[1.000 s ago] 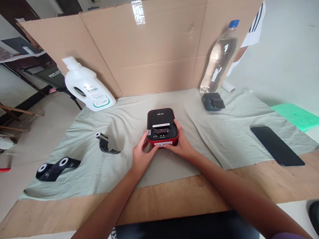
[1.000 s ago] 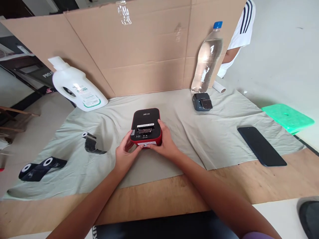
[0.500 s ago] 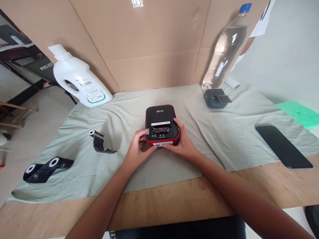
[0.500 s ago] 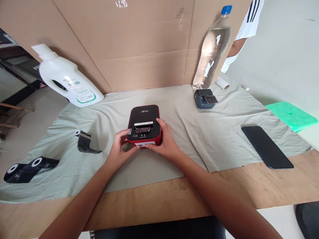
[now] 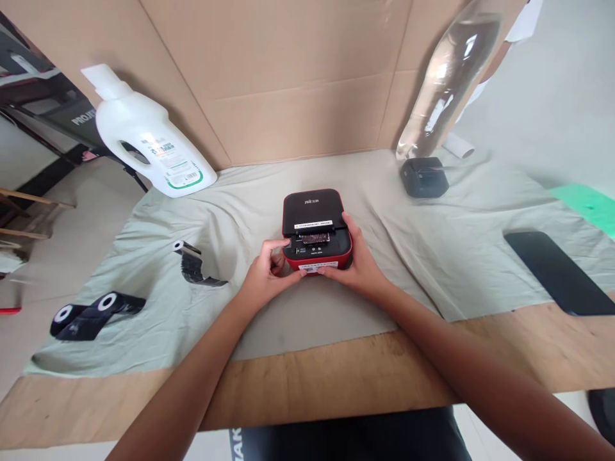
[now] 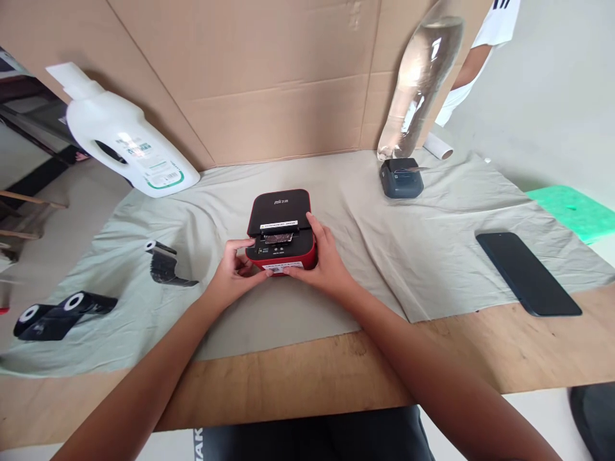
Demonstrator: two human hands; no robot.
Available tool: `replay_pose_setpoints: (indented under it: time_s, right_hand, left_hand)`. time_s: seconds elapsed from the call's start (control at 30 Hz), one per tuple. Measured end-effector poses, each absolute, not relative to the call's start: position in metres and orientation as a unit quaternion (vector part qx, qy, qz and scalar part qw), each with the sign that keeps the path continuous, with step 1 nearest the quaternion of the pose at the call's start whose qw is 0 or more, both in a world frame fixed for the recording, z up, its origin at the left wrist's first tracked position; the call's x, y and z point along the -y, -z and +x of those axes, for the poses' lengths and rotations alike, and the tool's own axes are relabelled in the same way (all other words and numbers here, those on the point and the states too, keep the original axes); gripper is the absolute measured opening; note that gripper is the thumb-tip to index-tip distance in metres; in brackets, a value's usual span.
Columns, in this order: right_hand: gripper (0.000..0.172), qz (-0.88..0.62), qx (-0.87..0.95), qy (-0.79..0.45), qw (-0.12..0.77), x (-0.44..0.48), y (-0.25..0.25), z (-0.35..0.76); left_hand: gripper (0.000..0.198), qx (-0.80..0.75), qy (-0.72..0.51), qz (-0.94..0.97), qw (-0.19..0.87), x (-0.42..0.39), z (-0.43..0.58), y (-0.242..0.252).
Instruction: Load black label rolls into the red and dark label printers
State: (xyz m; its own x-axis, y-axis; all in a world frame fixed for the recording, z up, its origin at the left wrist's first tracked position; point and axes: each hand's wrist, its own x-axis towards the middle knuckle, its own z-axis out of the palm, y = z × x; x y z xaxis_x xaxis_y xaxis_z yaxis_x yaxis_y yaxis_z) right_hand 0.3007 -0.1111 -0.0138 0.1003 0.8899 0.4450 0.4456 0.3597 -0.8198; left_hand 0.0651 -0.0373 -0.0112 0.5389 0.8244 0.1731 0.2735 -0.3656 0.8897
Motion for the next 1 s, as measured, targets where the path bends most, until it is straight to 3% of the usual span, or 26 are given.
replay_pose_setpoints:
  time_s: [0.23, 0.6, 0.73, 0.9, 1.0]
  right_hand:
    - [0.117, -0.543, 0.636, -0.215, 0.504, 0.115, 0.015, 0.301]
    - [0.101, -0.535, 0.631, -0.224, 0.515, 0.117, 0.013, 0.301]
    - [0.095, -0.531, 0.625, -0.233, 0.523, 0.116, 0.012, 0.301]
    - [0.092, -0.538, 0.618, -0.246, 0.518, 0.117, 0.011, 0.303]
    - [0.09, -0.533, 0.619, -0.253, 0.518, 0.118, 0.01, 0.304]
  left_hand:
    - [0.064, -0.325, -0.322, 0.808, 0.371, 0.039, 0.061, 0.013]
    - [0.066, -0.306, -0.33, 0.806, 0.384, 0.041, 0.06, 0.01]
    - [0.049, -0.32, -0.344, 0.799, 0.376, 0.04, 0.057, 0.004]
    - [0.033, -0.345, -0.392, 0.812, 0.262, 0.023, 0.062, -0.035]
    - [0.03, -0.316, -0.35, 0.861, 0.187, 0.009, 0.077, -0.066]
